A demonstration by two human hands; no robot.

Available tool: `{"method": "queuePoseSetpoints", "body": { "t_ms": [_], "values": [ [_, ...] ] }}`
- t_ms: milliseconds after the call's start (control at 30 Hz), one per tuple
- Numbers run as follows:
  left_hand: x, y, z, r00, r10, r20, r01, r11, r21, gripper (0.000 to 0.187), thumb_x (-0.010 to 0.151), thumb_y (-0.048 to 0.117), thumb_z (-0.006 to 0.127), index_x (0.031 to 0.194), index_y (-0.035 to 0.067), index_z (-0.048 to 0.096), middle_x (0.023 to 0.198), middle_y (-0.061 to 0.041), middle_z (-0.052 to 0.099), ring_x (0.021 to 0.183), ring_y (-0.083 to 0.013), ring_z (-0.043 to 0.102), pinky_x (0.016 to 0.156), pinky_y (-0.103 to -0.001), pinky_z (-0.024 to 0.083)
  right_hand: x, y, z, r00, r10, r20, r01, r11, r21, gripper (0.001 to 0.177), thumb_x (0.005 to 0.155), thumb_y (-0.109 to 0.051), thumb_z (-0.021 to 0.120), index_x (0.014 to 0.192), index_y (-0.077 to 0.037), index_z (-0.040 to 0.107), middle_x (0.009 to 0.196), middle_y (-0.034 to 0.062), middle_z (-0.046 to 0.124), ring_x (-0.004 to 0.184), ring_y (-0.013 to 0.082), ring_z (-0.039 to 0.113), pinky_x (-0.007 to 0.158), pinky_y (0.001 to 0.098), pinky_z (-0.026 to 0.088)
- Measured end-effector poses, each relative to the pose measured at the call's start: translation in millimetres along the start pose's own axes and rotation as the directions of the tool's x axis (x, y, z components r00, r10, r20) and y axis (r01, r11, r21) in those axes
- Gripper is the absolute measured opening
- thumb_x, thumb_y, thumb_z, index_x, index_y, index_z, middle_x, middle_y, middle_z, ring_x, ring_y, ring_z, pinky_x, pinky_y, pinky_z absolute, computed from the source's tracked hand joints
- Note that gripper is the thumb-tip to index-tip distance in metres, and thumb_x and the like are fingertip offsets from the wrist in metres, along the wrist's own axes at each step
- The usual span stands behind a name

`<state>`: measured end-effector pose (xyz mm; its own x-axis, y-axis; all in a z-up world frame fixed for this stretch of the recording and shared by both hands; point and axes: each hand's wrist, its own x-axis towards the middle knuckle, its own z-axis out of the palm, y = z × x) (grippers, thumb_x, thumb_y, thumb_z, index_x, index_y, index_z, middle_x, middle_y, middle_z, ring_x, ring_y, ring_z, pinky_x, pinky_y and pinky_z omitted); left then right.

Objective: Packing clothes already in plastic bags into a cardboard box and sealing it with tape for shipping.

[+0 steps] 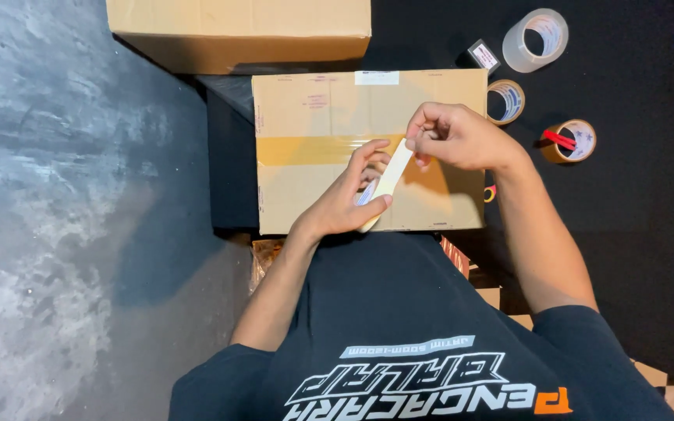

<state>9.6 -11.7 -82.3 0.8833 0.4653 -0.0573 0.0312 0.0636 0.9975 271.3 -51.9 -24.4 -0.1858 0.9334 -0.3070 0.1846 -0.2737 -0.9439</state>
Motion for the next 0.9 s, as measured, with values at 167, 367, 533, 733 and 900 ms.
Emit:
{"method": "queuePoseSetpoints", "body": {
  "t_ms": [167,367,533,733,900],
  "values": [
    [-6.7,41.7,-3.1,0.990,-0.099,0.102,0.103,0.994,-0.029,0.098,0.089,0.015,0.076,0.165,0.021,0.014,0.117,-0.016,0.051,0.109,-0.0335,0.064,0.108,-0.060,0.046,5.9,-5.7,3.5,0.998,-0.055,0.035,0.054,0.998,0.029,0.039,0.094,0.006,0.065,0.129,0.001,0.049,0.083,0.0117,0.068,0.070,0.0173,0.070,0.071,0.0330,0.061],
    [-3.9,64.4,-1.0,0.995,-0.021,0.099,0.007,0.991,0.136,0.087,0.085,0.014,0.081,0.157,0.021,0.034,0.151,-0.002,0.044,0.087,-0.0164,0.053,0.087,-0.027,0.050,13.6,-9.1,-7.8,0.988,-0.036,0.153,0.026,0.997,0.069,0.034,0.100,0.001,0.060,0.126,-0.009,0.041,0.094,0.0136,0.074,0.073,0.0194,0.067,0.068,0.0280,0.053],
    [-2.7,54.4,4.3,0.995,-0.014,0.103,-0.001,0.991,0.137,0.078,0.085,0.020,0.082,0.152,0.021,0.043,0.155,-0.007,0.037,0.081,-0.0144,0.048,0.078,-0.025,0.053,19.9,-10.2,-8.6,0.983,0.021,0.184,-0.033,0.997,0.065,0.033,0.099,-0.001,0.063,0.125,-0.007,0.043,0.092,0.0149,0.075,0.075,0.0196,0.068,0.067,0.0286,0.053],
    [-4.2,49.6,3.7,0.994,-0.050,0.101,0.048,0.999,0.024,0.089,0.085,0.018,0.084,0.158,0.020,0.033,0.168,-0.007,0.020,0.110,-0.0277,0.076,0.086,-0.028,0.060,21.1,-0.4,-14.2,0.981,-0.042,0.188,0.020,0.992,0.121,0.035,0.097,-0.002,0.067,0.127,-0.006,0.048,0.094,0.0141,0.074,0.080,0.0222,0.071,0.071,0.0304,0.057],
    [-6.6,43.9,0.5,0.998,-0.048,0.037,0.048,0.999,-0.008,0.084,0.088,0.019,0.080,0.158,0.019,0.033,0.161,-0.008,0.028,0.112,-0.0237,0.072,0.087,-0.031,0.062,-15.3,16.3,-38.5,0.959,0.002,-0.284,0.058,0.977,0.203,0.022,0.110,-0.018,0.059,0.129,-0.008,0.056,0.097,0.0073,0.066,0.079,0.0137,0.061,0.074,0.0239,0.054]
  ]
}}
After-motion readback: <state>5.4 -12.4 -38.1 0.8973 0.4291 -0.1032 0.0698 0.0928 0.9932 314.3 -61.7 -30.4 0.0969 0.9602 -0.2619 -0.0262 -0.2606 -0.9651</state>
